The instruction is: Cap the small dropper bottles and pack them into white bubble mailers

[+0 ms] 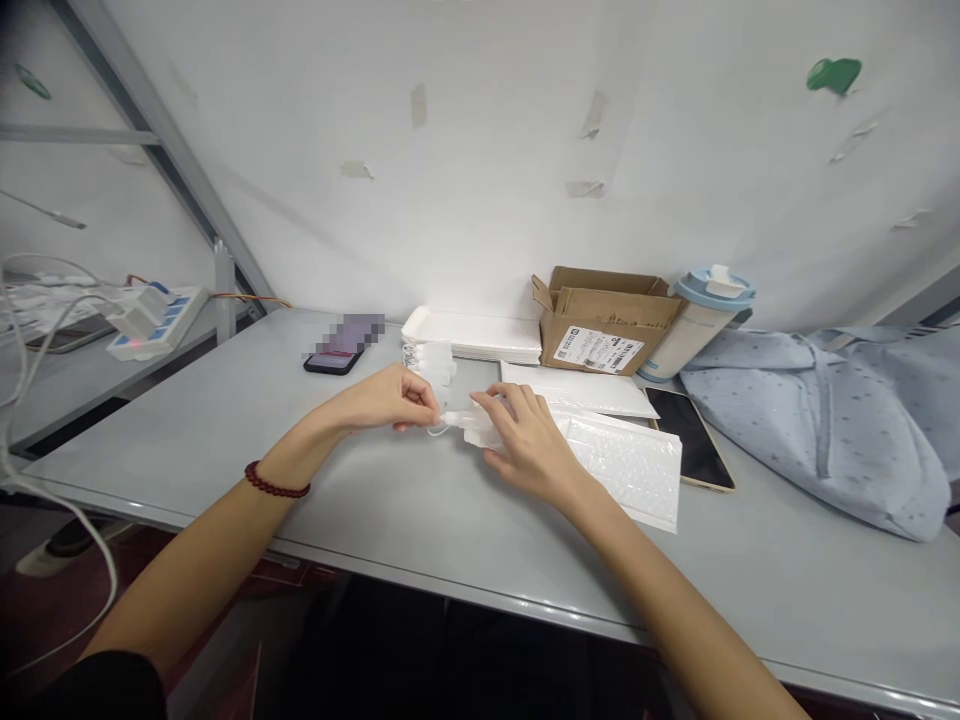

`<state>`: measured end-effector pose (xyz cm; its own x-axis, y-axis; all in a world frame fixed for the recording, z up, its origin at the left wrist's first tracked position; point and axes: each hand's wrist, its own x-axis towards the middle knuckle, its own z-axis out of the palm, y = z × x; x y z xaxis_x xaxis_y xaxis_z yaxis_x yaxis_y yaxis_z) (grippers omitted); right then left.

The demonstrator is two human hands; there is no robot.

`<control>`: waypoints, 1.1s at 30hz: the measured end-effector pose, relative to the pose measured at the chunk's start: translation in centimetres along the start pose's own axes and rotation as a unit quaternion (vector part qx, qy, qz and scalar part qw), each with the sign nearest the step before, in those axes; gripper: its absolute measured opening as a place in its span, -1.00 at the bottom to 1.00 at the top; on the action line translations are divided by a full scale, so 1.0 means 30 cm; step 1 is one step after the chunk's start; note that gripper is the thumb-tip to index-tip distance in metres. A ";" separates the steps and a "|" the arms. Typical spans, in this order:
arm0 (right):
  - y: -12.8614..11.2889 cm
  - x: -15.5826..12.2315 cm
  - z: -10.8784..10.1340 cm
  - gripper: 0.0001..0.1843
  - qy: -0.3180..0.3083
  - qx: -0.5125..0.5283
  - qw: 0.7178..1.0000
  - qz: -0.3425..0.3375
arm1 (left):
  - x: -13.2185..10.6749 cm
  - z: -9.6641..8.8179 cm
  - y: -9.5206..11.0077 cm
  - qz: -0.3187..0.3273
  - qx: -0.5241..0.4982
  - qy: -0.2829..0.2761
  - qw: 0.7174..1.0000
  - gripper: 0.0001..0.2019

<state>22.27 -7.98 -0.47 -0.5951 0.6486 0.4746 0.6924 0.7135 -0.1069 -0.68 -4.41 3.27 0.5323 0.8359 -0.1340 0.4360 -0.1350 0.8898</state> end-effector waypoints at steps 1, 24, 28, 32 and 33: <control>-0.002 0.000 0.000 -0.35 0.000 0.005 1.000 -0.003 | 0.002 0.011 0.001 0.006 0.002 0.002 1.000 -0.92; 0.005 0.001 0.003 -0.34 0.021 0.028 0.999 -0.007 | 0.111 -0.116 -0.135 0.067 0.145 0.370 0.915 -0.81; 0.014 0.001 0.001 -0.30 0.015 0.028 0.999 0.020 | 0.056 -0.117 -0.072 0.108 0.009 0.369 0.923 -0.81; 0.022 0.002 -0.001 -0.22 0.019 0.044 0.998 0.043 | 0.014 -0.088 -0.017 0.139 -0.062 0.303 0.941 -0.83; 0.024 0.002 -0.001 -0.21 0.020 0.049 0.998 0.045 | 0.011 -0.075 -0.009 0.140 -0.064 0.280 0.948 -0.84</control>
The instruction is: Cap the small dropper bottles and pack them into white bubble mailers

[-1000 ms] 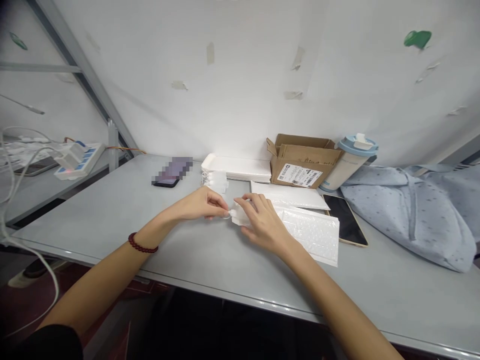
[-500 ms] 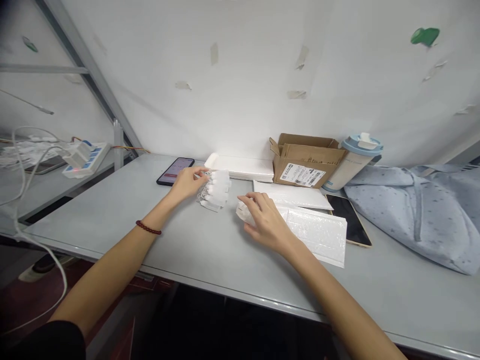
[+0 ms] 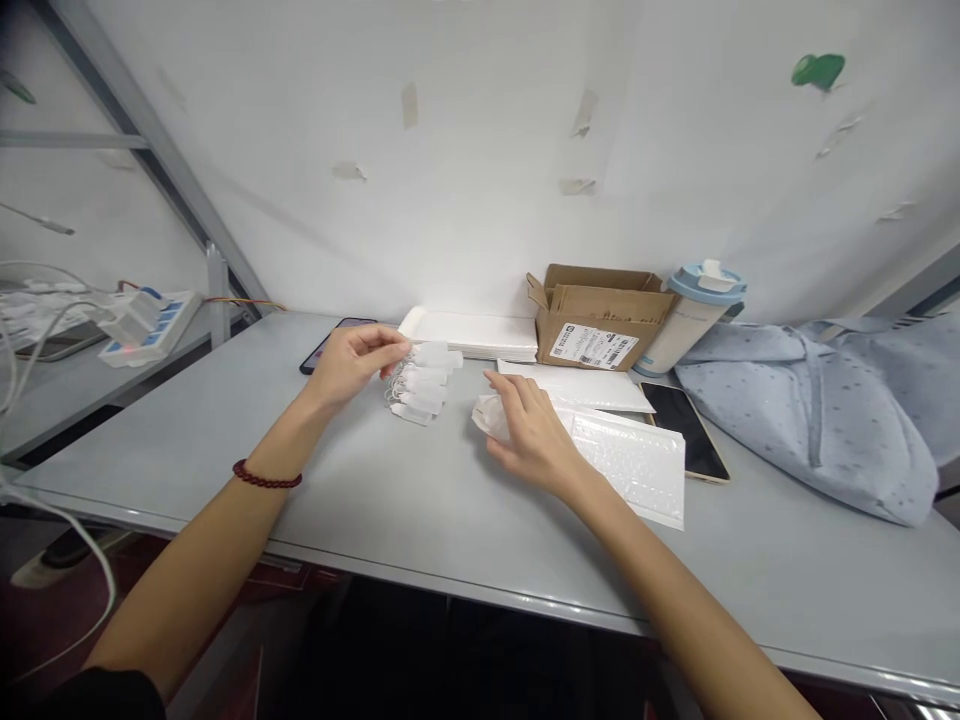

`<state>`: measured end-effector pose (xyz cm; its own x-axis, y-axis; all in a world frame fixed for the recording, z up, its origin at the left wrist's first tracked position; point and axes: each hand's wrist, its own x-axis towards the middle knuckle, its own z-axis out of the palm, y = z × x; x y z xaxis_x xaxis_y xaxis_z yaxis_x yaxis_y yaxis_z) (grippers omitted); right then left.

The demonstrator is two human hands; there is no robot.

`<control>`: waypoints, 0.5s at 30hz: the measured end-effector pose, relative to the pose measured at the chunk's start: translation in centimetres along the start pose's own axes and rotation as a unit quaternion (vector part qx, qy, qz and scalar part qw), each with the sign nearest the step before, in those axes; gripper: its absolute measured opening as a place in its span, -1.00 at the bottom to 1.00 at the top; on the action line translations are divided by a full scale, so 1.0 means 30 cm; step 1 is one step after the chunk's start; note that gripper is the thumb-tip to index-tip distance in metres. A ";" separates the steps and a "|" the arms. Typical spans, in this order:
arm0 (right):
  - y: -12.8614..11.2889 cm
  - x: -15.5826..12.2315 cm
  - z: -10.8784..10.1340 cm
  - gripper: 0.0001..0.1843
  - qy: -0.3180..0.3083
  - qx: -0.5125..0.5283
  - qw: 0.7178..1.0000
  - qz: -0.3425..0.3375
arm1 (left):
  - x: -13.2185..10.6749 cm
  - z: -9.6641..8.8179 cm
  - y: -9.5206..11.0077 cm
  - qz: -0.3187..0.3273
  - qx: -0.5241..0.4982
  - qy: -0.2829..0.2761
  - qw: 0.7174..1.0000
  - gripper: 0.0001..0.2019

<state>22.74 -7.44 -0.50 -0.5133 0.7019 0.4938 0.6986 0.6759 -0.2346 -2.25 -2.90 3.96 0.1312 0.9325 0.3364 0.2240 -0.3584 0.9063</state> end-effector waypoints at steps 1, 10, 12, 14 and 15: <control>0.001 0.000 0.000 -0.19 0.002 0.004 1.000 0.001 | -0.008 0.014 0.005 -0.004 -0.001 -0.026 1.000 -0.85; -0.002 0.000 0.005 -0.14 0.001 0.008 1.000 -0.013 | -0.068 0.113 0.012 0.014 0.052 -0.201 0.978 -0.89; -0.003 0.000 0.004 -0.15 0.000 0.007 1.000 -0.012 | -0.071 0.111 0.017 0.023 0.063 -0.205 0.976 -0.89; -0.003 0.000 0.004 -0.16 -0.001 0.007 1.000 -0.009 | -0.070 0.108 0.019 0.027 0.077 -0.194 0.978 -0.90; -0.003 -0.001 0.005 -0.17 -0.002 0.009 1.000 -0.007 | -0.070 0.109 0.018 0.030 0.083 -0.190 0.978 -0.90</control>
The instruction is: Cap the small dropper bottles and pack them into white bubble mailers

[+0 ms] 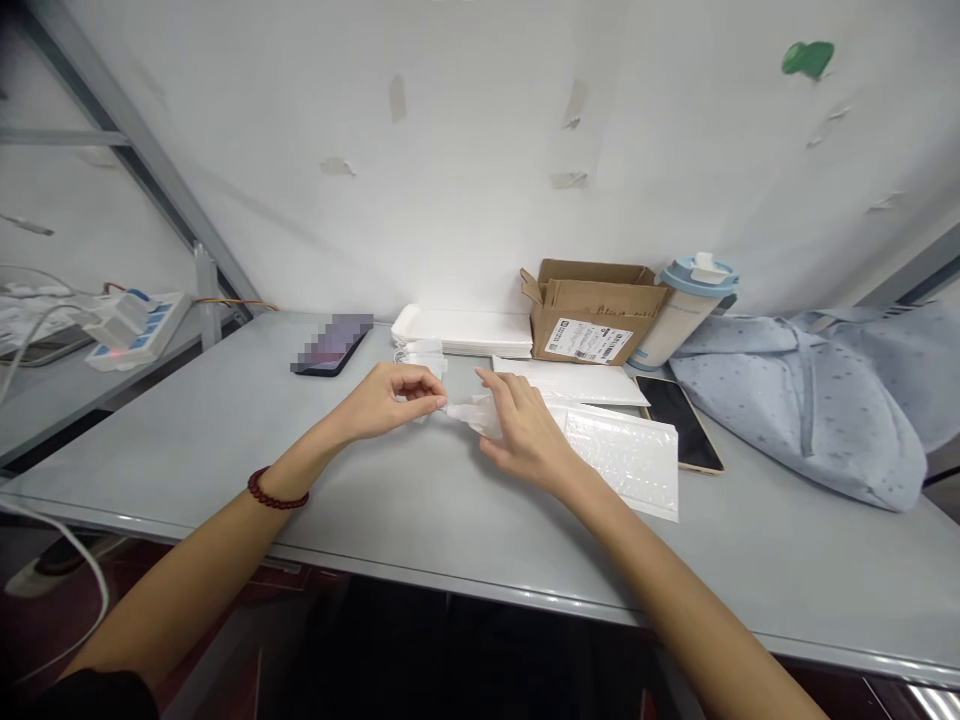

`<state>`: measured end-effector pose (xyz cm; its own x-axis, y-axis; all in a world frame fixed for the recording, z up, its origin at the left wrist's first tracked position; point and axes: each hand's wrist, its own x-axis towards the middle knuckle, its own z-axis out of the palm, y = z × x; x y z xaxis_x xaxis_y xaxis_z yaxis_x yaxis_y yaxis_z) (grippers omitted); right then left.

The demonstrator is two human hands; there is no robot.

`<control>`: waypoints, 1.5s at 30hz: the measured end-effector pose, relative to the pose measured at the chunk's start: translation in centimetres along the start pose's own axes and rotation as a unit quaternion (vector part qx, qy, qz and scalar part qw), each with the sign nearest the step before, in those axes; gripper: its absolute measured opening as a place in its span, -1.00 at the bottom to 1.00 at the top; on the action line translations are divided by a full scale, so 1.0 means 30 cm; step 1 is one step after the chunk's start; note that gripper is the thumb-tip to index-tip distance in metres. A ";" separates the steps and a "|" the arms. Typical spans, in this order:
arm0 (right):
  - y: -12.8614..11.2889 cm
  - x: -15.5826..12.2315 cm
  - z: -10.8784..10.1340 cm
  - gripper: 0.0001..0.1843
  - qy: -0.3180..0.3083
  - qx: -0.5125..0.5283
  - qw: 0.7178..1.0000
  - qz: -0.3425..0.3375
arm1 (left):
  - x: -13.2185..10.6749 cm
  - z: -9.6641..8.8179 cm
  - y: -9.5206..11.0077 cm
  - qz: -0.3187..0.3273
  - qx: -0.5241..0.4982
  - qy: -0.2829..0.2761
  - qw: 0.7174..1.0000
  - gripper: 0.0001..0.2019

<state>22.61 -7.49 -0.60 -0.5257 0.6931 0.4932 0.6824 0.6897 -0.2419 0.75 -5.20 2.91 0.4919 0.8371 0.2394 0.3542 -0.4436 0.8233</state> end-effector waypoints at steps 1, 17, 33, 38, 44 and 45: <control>0.000 0.000 0.002 -0.18 -0.001 0.003 1.000 0.001 | 0.001 0.004 -0.002 0.004 0.006 0.000 1.000 -0.90; 0.005 -0.002 -0.034 0.01 -0.153 -0.045 0.984 0.078 | 0.003 0.048 -0.034 0.062 0.098 -0.003 0.993 -0.87; -0.001 0.001 -0.032 -0.17 -0.164 -0.017 0.985 0.056 | -0.003 0.102 -0.034 -0.016 0.074 -0.039 0.996 -0.84; -0.007 0.002 -0.028 -0.16 -0.141 -0.025 0.989 0.050 | -0.010 0.101 -0.032 -0.011 0.082 -0.095 0.992 -0.85; -0.028 0.004 -0.015 -0.20 -0.107 -0.030 0.993 0.028 | -0.021 0.136 -0.018 -0.037 0.007 -0.032 0.999 -0.83; -0.030 0.005 -0.014 -0.21 -0.100 -0.030 0.994 0.029 | -0.022 0.136 -0.009 -0.046 -0.017 -0.033 0.998 -0.81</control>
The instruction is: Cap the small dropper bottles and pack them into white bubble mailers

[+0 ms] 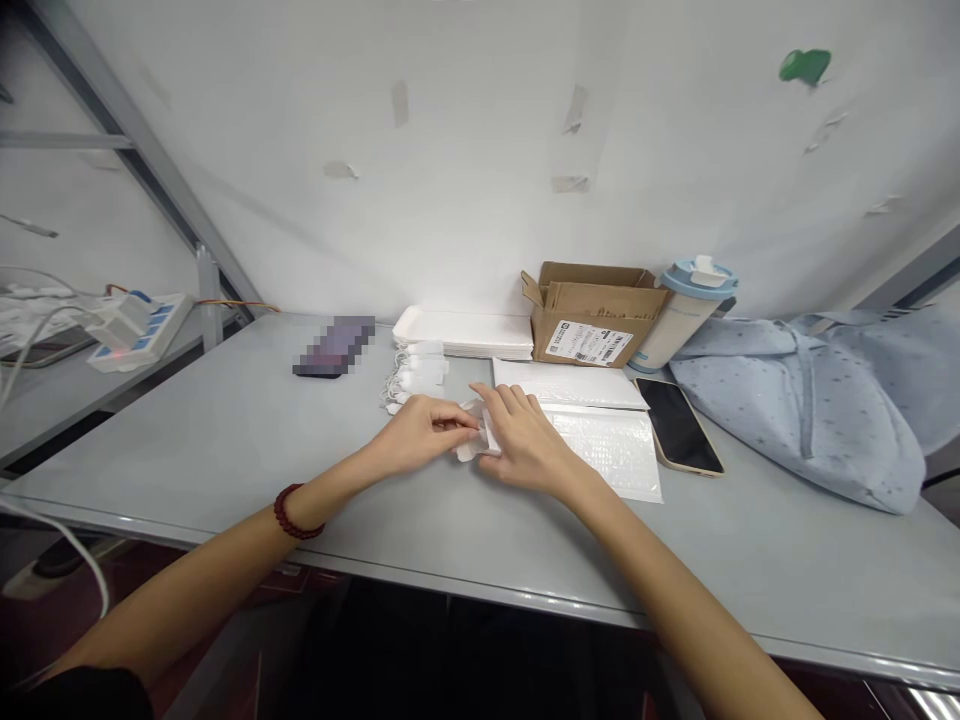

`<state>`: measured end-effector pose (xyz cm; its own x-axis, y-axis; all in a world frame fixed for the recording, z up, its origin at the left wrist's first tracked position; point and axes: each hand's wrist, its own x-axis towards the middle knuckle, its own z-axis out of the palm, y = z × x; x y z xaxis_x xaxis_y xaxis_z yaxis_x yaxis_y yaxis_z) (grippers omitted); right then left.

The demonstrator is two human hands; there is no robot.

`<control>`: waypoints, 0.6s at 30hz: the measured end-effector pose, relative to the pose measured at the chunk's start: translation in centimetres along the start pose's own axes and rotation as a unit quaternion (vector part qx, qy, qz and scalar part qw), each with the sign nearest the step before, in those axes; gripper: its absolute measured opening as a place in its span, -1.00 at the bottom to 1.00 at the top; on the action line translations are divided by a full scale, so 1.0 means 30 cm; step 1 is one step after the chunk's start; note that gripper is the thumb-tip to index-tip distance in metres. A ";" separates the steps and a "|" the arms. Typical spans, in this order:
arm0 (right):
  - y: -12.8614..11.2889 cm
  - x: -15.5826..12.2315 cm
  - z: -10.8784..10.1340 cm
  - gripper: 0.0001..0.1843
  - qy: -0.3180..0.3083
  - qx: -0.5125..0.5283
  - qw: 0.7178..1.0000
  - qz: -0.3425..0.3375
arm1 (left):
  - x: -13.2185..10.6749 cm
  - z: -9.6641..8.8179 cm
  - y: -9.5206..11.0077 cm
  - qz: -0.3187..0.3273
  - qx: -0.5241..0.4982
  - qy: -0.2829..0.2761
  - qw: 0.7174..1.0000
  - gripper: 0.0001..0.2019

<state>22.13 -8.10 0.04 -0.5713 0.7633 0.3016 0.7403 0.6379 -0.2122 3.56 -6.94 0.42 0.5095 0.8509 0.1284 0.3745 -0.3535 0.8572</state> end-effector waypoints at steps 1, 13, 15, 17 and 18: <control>-0.001 0.001 0.000 -0.22 0.007 0.002 1.000 0.001 | -0.002 -0.002 0.009 -0.010 -0.024 -0.010 1.000 -0.79; 0.007 -0.004 -0.035 -0.22 0.091 0.031 0.995 -0.014 | 0.005 -0.042 0.030 -0.034 -0.074 0.009 0.997 -0.74; -0.008 -0.006 -0.034 -0.22 0.091 0.031 0.995 -0.029 | 0.004 -0.025 0.024 -0.040 -0.119 -0.059 0.990 -0.76; -0.027 -0.008 -0.032 -0.21 0.085 0.029 0.995 -0.048 | 0.003 -0.010 0.020 -0.069 -0.140 -0.051 0.986 -0.74; -0.036 -0.009 -0.031 -0.20 0.081 0.028 0.995 -0.057 | 0.004 -0.004 0.018 -0.090 -0.148 -0.034 0.984 -0.73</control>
<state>21.82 -9.10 1.05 -0.5830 0.6617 0.4714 0.6505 0.7278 -0.2173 3.72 -6.99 0.97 0.5101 0.8578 -0.0633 0.2268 -0.0632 0.9719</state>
